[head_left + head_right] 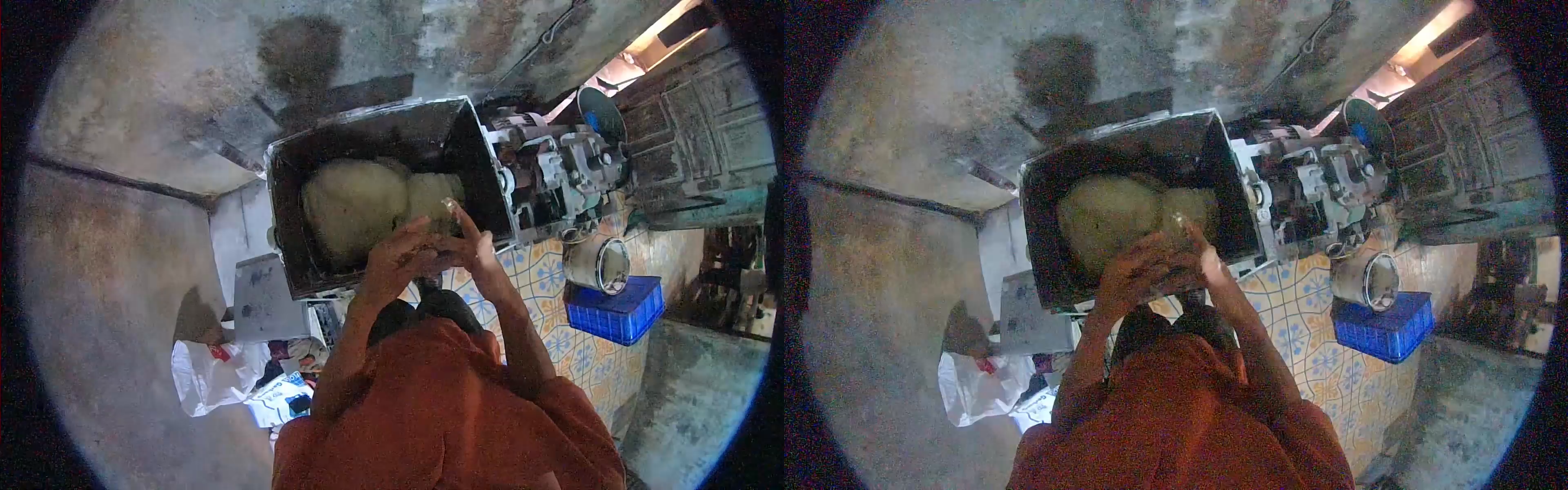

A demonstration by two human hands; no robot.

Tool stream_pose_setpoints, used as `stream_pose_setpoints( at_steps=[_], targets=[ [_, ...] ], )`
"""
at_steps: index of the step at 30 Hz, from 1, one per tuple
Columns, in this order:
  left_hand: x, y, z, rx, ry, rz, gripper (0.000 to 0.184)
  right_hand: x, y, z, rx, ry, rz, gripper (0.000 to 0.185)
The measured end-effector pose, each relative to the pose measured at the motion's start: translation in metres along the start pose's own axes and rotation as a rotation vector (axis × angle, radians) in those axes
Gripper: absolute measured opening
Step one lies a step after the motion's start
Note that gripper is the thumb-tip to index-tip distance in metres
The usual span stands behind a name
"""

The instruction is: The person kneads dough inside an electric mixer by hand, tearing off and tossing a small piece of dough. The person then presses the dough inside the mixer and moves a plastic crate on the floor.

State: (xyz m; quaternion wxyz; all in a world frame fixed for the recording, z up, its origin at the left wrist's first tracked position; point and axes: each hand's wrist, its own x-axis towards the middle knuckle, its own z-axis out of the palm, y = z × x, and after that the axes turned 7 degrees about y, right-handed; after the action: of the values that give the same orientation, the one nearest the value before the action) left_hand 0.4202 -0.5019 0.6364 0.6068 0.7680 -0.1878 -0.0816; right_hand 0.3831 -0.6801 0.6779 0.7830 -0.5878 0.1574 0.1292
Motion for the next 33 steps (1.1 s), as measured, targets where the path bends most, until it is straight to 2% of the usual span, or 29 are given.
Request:
stream_pose_setpoints(
  at_steps=[2,3,4,5,6,8,11,13,15,16,17,18,19,21,25,27,28,30,31,33],
  targets=[
    [0.0,0.003,-0.003,0.06,0.017,0.032,0.025,0.01,0.021,-0.01,-0.283,-0.044,-0.281,0.091],
    [0.0,0.004,-0.004,0.119,0.034,0.065,0.024,0.008,0.021,-0.008,-0.282,-0.042,-0.281,0.091],
    [-0.001,0.002,-0.005,0.119,0.033,0.063,0.024,0.006,0.021,-0.004,-0.096,0.03,-0.201,0.088],
    [-0.002,0.0,-0.006,0.192,0.081,0.154,0.022,0.005,0.02,-0.001,0.091,0.101,-0.121,0.084],
    [-0.003,-0.003,-0.006,0.266,0.129,0.245,0.021,0.004,0.018,0.001,0.092,0.102,-0.121,0.084],
    [-0.007,-0.006,-0.003,0.239,0.193,0.192,0.02,0.003,0.013,0.005,0.377,0.032,-0.029,0.096],
    [-0.01,-0.011,0.0,0.19,0.31,0.135,0.018,0.008,0.01,0.009,0.209,0.074,-0.07,0.088],
    [-0.011,-0.015,0.0,0.17,0.365,0.13,0.018,0.011,0.008,0.01,0.258,0.101,-0.025,0.084],
    [-0.008,-0.014,-0.001,-0.017,0.445,0.222,0.02,0.008,0.004,0.012,0.306,0.123,0.021,0.08],
    [-0.008,-0.008,-0.003,-0.015,0.449,0.221,0.02,0.003,0.001,0.013,0.274,0.09,-0.057,0.077],
    [-0.009,0.001,-0.005,-0.006,0.412,0.137,0.02,0.0,-0.001,0.011,0.243,0.057,-0.135,0.073],
    [-0.008,0.009,-0.006,0.001,0.375,0.053,0.021,0.003,0.004,0.007,0.251,0.05,-0.113,0.075],
    [-0.007,0.012,-0.006,0.002,0.377,0.053,0.021,0.005,0.007,0.004,0.25,0.048,-0.112,0.075],
    [-0.005,0.014,-0.003,0.146,0.321,0.151,0.023,0.007,0.012,0.001,0.373,-0.01,-0.055,0.077],
    [-0.012,-0.003,-0.002,0.304,0.257,0.14,0.025,0.006,0.005,0.011,0.321,0.042,-0.095,0.078],
    [-0.015,-0.006,-0.001,0.391,0.38,0.276,0.024,0.001,0.005,0.014,0.354,0.038,-0.036,0.079],
    [-0.016,-0.005,0.001,0.391,0.379,0.274,0.024,0.0,0.006,0.015,0.355,0.039,-0.034,0.079],
    [-0.017,0.0,0.005,0.273,0.44,-0.024,0.023,0.001,0.008,0.017,0.223,-0.014,-0.101,0.084],
    [-0.016,-0.001,0.005,0.274,0.44,-0.026,0.023,0.001,0.009,0.019,0.224,-0.015,-0.099,0.084],
    [-0.014,-0.004,0.007,0.1,0.493,-0.178,0.024,0.002,0.01,0.022,0.117,0.0,-0.193,0.081]
  ],
)
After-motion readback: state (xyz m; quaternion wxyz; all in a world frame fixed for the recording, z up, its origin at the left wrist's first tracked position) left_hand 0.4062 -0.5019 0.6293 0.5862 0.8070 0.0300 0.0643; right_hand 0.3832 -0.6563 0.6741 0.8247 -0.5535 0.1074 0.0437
